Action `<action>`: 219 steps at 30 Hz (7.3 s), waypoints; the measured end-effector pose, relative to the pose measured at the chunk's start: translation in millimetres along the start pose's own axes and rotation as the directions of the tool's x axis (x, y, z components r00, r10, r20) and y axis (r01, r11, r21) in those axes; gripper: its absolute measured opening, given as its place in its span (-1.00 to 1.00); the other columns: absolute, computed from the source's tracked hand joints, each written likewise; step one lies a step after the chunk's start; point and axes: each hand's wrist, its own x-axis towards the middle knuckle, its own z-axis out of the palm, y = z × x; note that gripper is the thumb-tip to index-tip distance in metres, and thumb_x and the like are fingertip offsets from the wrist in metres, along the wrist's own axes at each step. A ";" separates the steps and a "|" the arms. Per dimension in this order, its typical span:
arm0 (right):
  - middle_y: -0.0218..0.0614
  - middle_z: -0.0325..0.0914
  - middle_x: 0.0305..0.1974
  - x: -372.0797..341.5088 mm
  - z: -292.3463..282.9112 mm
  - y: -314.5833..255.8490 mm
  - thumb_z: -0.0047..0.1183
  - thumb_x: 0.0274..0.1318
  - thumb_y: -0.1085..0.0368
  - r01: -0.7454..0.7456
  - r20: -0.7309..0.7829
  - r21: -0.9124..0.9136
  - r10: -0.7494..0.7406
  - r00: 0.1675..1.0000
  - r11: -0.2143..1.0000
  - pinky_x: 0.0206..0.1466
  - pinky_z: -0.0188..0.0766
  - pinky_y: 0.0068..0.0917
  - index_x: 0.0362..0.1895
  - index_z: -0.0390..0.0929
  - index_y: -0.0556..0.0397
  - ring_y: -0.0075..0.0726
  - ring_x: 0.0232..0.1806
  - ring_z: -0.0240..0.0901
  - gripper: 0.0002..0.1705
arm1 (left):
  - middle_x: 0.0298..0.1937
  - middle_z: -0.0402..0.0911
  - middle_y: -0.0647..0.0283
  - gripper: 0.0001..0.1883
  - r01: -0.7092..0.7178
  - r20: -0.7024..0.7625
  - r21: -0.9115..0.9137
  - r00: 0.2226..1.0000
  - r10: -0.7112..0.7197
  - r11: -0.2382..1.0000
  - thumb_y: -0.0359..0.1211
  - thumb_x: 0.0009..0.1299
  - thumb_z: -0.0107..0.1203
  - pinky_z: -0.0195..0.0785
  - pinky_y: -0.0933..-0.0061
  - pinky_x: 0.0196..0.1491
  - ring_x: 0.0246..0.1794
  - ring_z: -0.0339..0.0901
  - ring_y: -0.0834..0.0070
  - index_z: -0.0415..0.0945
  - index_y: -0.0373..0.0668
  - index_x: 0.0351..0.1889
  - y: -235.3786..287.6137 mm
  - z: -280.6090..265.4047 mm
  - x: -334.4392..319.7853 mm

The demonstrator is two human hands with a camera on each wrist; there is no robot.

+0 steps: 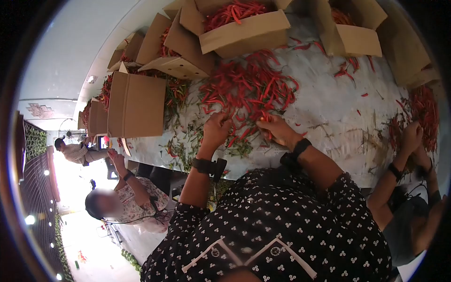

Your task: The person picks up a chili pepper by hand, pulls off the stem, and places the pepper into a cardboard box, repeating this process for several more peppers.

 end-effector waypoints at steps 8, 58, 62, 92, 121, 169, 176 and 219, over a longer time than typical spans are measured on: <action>-0.51 0.37 -0.55 1.7 0.6 3.6 0.03 0.05 0.38 0.053 -0.064 0.061 -0.049 0.997 0.997 -0.63 0.17 -0.68 -0.42 0.35 -0.01 -0.66 -0.63 0.25 -0.89 | -0.45 0.53 0.26 -0.79 0.341 0.333 -0.496 0.924 -0.188 0.799 -0.41 0.21 0.03 0.33 0.58 -0.44 -0.46 0.49 0.64 0.46 -0.34 -0.24 38.7 20.6 -0.1; -0.51 0.50 -0.45 0.3 -7.0 0.7 0.13 -0.04 0.31 0.034 -0.019 -0.013 -0.035 0.999 0.999 -0.54 0.24 -0.66 -0.29 0.48 -0.03 -0.60 -0.47 0.41 -0.82 | -0.51 0.42 0.43 -0.87 0.610 0.577 -0.705 0.790 -0.208 0.362 -0.40 0.21 0.03 0.13 0.63 -0.52 -0.57 0.30 0.67 0.42 -0.22 -0.32 40.2 34.0 2.9; -0.49 0.50 -0.45 -1.8 -4.4 1.9 0.13 -0.06 0.33 0.051 -0.029 -0.089 -0.053 0.998 0.995 -0.59 0.19 -0.70 -0.29 0.50 0.01 -0.64 -0.49 0.40 -0.82 | -0.51 0.42 0.41 -0.88 0.616 0.590 -0.735 0.787 -0.181 0.284 -0.39 0.23 0.04 0.11 0.62 -0.52 -0.57 0.31 0.66 0.42 -0.21 -0.32 42.5 33.4 1.6; -0.38 0.51 -0.49 -2.3 -12.2 0.2 0.07 0.02 0.24 0.024 0.029 0.137 -0.028 0.999 0.990 -0.72 0.07 -0.65 -0.23 0.44 -0.04 -0.47 -0.49 0.48 -0.80 | -0.36 0.53 0.04 -0.75 -0.095 0.063 -0.035 0.993 0.098 0.995 -0.31 0.05 0.13 0.36 0.27 -0.34 -0.39 0.52 0.16 0.48 -0.26 -0.34 37.1 45.6 11.4; -0.41 0.47 -0.49 -28.5 36.5 -55.3 0.04 0.03 0.29 -0.167 -0.153 -0.150 0.144 0.978 0.974 -0.65 0.21 -0.65 -0.31 0.45 0.03 -0.49 -0.54 0.43 -0.87 | -0.62 0.44 0.36 -0.82 0.535 0.300 -0.451 0.845 -0.443 0.715 -0.36 0.22 0.07 0.25 0.59 -0.56 -0.65 0.39 0.64 0.47 -0.32 -0.45 15.0 10.0 -7.7; -0.36 0.50 -0.55 28.8 27.8 -51.2 0.05 0.00 0.22 0.235 -0.020 -0.698 -0.346 0.938 0.676 -0.53 0.31 -0.54 -0.39 0.51 0.19 -0.57 -0.62 0.38 -0.75 | -0.45 0.56 0.07 -0.83 0.149 -0.048 -0.269 0.985 -0.168 0.952 -0.39 0.14 0.07 0.36 0.33 -0.37 -0.45 0.54 0.23 0.47 -0.30 -0.37 31.8 22.2 10.5; -0.45 0.48 -0.56 36.6 31.3 -26.7 0.09 0.01 0.17 0.176 -0.096 -0.610 -0.292 0.952 0.773 -0.53 0.29 -0.56 -0.36 0.52 0.16 -0.64 -0.57 0.36 -0.72 | -0.53 0.54 0.22 -0.85 0.177 -0.018 -0.413 0.979 -0.202 0.893 -0.41 0.18 0.07 0.31 0.51 -0.48 -0.56 0.46 0.60 0.47 -0.32 -0.37 47.7 13.4 -5.1; -0.52 0.50 -0.41 12.0 26.8 -16.3 0.09 -0.07 0.31 0.053 -0.072 -0.441 -0.094 0.993 0.896 -0.45 0.18 -0.66 -0.29 0.49 0.01 -0.67 -0.46 0.32 -0.81 | -0.55 0.51 0.30 -0.83 0.320 0.162 -0.505 0.947 -0.276 0.802 -0.38 0.21 0.05 0.24 0.58 -0.50 -0.56 0.38 0.66 0.47 -0.33 -0.37 54.7 4.8 -7.4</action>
